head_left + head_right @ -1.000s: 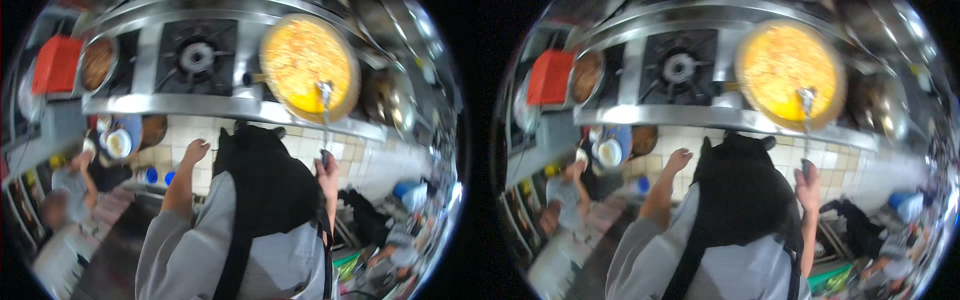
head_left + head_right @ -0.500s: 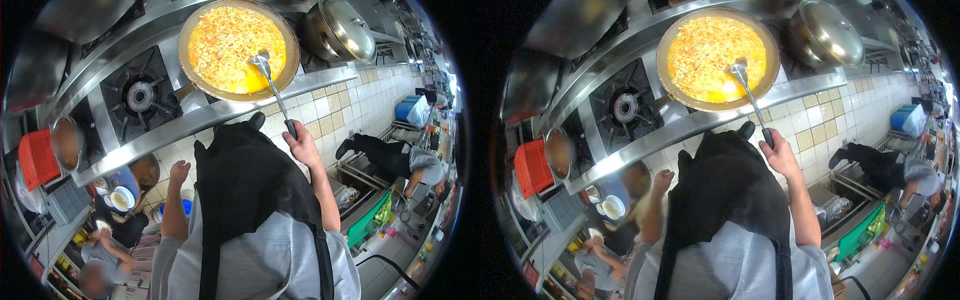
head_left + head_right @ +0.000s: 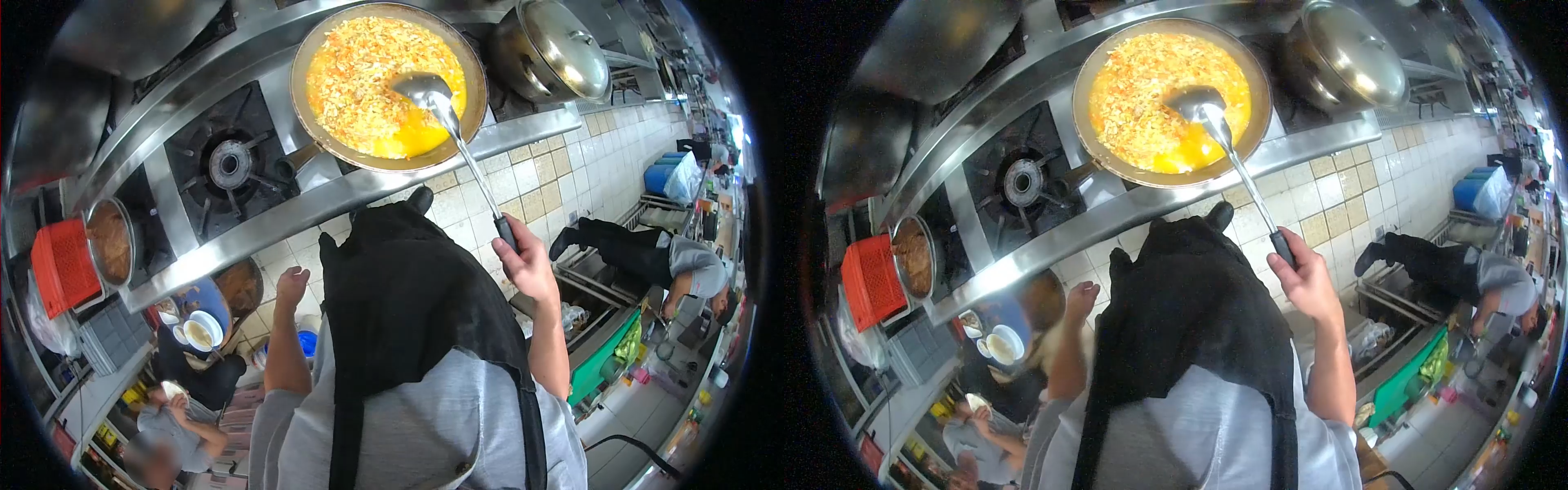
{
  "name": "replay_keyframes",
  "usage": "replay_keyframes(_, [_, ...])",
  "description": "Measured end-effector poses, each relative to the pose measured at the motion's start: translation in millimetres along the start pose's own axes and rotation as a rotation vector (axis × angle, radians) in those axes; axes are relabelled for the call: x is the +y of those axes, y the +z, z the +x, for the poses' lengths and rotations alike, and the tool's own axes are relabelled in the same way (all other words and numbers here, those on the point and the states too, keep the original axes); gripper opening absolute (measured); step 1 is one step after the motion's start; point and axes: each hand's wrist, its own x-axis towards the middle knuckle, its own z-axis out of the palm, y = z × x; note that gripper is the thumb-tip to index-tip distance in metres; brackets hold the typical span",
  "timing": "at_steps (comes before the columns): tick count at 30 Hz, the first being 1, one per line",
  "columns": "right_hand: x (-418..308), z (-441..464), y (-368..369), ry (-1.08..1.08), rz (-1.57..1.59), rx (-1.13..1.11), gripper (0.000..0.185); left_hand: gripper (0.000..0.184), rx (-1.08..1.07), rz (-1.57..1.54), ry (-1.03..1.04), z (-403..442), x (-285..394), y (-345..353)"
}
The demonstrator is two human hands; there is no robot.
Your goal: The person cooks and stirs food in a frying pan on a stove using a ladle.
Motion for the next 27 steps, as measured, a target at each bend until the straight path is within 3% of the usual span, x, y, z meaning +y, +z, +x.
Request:
replay_keyframes(8, [-52, 64, 14, -0.038, 0.188, -0.157, 0.047, 0.056, 0.078, -0.064, -0.048, -7, -29, 13])
replay_keyframes(16, [-56, 174, 64, -0.312, -0.082, -0.112, 0.040, 0.055, 0.071, -0.146, -0.158, -36, -49, 24])
replay_keyframes(19, [-40, 169, 48, -0.306, -0.130, -0.134, 0.039, 0.054, 0.042, -0.117, -0.160, -37, -61, 28])
replay_keyframes(24, [-40, 111, 0, -0.086, -0.019, -0.137, 0.038, 0.051, 0.058, -0.120, -0.209, -31, -82, 37])
replay_keyframes(27, [-40, 114, -8, -0.212, -0.079, -0.053, 0.036, 0.050, 0.038, -0.130, -0.185, -30, -74, 27])
